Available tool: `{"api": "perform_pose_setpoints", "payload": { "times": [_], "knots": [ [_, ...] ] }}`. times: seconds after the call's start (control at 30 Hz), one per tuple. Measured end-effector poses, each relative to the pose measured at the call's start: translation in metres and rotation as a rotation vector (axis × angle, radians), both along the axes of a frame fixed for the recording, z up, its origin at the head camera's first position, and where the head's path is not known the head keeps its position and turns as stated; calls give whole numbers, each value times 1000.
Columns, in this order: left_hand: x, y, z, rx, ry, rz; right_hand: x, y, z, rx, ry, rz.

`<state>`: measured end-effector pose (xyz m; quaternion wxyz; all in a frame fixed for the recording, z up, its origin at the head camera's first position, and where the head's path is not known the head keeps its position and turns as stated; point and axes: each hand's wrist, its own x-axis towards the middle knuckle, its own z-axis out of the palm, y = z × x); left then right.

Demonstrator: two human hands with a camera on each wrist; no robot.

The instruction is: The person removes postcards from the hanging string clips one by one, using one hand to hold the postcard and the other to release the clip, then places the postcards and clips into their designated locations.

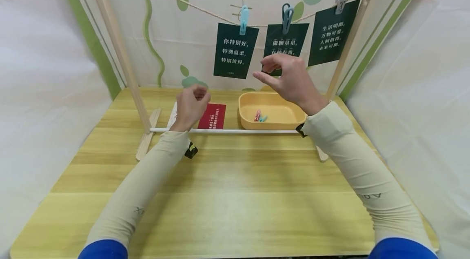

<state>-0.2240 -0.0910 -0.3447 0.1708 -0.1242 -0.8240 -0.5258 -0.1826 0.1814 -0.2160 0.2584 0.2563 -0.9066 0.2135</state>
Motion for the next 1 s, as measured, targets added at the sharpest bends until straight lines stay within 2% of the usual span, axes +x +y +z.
{"api": "perform_pose_setpoints", "payload": {
  "times": [0.23, 0.47, 0.7, 1.0],
  "knots": [
    [0, 2, 8, 21, 3, -5, 1, -5, 14, 2, 41, 19],
    [-1, 5, 19, 53, 26, 4, 2, -12, 31, 1, 35, -11],
    [-3, 6, 27, 87, 29, 10, 2, -19, 44, 12, 72, 3],
    [-7, 6, 33, 118, 32, 6, 3, -26, 61, 10, 54, -48]
  ]
}}
